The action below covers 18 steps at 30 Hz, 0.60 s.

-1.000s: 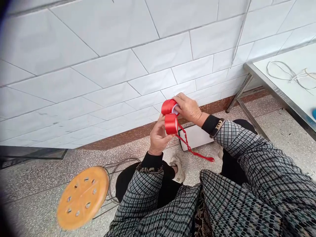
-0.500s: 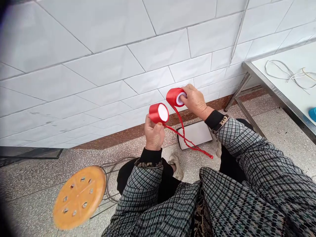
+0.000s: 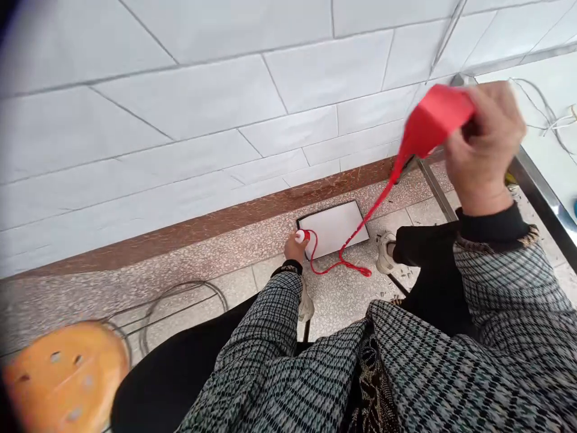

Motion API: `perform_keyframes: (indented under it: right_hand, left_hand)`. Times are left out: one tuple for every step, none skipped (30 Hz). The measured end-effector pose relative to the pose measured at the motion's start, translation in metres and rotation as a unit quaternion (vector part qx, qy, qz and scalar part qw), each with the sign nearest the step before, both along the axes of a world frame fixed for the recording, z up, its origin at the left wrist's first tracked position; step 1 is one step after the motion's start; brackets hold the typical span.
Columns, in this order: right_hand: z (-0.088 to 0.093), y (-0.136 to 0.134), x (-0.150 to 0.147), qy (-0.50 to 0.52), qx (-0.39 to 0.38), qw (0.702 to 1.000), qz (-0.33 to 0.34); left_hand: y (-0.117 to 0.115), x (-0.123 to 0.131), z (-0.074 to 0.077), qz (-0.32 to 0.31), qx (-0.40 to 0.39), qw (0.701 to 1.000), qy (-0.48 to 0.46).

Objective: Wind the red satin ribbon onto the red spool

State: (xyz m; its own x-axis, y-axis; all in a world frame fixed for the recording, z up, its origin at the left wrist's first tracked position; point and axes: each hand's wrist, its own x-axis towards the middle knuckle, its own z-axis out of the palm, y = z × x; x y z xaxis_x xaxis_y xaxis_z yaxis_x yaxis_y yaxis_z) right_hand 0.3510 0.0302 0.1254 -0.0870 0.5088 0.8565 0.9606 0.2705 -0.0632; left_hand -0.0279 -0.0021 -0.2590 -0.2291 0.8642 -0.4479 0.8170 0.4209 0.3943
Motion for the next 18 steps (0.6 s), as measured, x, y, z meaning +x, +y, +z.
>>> perform_keyframes:
  right_hand:
    - [0.000,-0.004,0.004,0.002,0.030,1.000,0.006]
    - [0.000,-0.007,0.004,-0.004,0.036,0.999,0.012]
    - [-0.001,-0.009,0.002,-0.020,0.026,0.999,0.016]
    - [-0.003,-0.011,-0.001,-0.048,-0.005,0.999,0.023]
    - [-0.004,-0.013,-0.006,-0.075,-0.037,0.996,0.033]
    - [-0.005,-0.015,-0.012,-0.090,-0.065,0.993,0.045]
    - [-0.005,-0.018,-0.017,-0.092,-0.084,0.991,0.053]
    - [-0.006,-0.020,-0.022,-0.087,-0.116,0.988,0.047]
    - [-0.006,-0.023,-0.026,-0.091,-0.175,0.980,0.028]
    - [-0.006,-0.025,-0.030,-0.089,-0.194,0.977,0.014]
    - [-0.006,-0.027,-0.032,-0.091,-0.216,0.972,-0.002]
    - [-0.005,-0.029,-0.034,-0.095,-0.235,0.967,-0.018]
    - [-0.005,-0.030,-0.036,-0.099,-0.244,0.964,-0.030]
    - [-0.005,-0.030,-0.038,-0.105,-0.252,0.961,-0.038]
    - [-0.005,-0.030,-0.039,-0.110,-0.255,0.960,-0.041]
    - [-0.005,-0.029,-0.040,-0.113,-0.255,0.960,-0.040]
    - [-0.006,-0.028,-0.041,-0.116,-0.255,0.959,-0.035]
    - [-0.007,-0.026,-0.042,-0.120,-0.249,0.961,-0.023]
  left_hand:
    - [-0.003,0.007,-0.014,-0.022,-0.009,1.000,0.000]
    - [-0.004,0.015,-0.026,-0.045,-0.016,0.999,-0.002]
    - [-0.003,0.023,-0.038,-0.070,-0.020,0.997,-0.005]
    - [-0.001,0.031,-0.048,-0.095,-0.023,0.995,-0.009]
    - [0.001,0.038,-0.057,-0.117,-0.025,0.993,-0.013]
    - [0.003,0.044,-0.064,-0.138,-0.025,0.990,-0.016]
    - [0.004,0.049,-0.071,-0.157,-0.025,0.987,-0.018]
    - [0.005,0.052,-0.077,-0.173,-0.023,0.984,-0.018]
    - [0.005,0.054,-0.083,-0.188,-0.020,0.982,-0.018]
    - [0.004,0.054,-0.087,-0.201,-0.015,0.979,-0.017]
    - [0.002,0.054,-0.091,-0.214,-0.009,0.977,-0.017]
    - [-0.001,0.053,-0.094,-0.226,-0.003,0.974,-0.017]
    - [-0.004,0.052,-0.096,-0.235,0.004,0.972,-0.016]
    - [-0.006,0.050,-0.097,-0.243,0.011,0.970,-0.016]
    - [-0.008,0.048,-0.098,-0.249,0.017,0.968,-0.015]
    - [-0.010,0.047,-0.098,-0.254,0.024,0.967,-0.012]
    - [-0.011,0.046,-0.098,-0.260,0.032,0.965,-0.008]
    - [-0.011,0.045,-0.098,-0.267,0.043,0.963,-0.003]
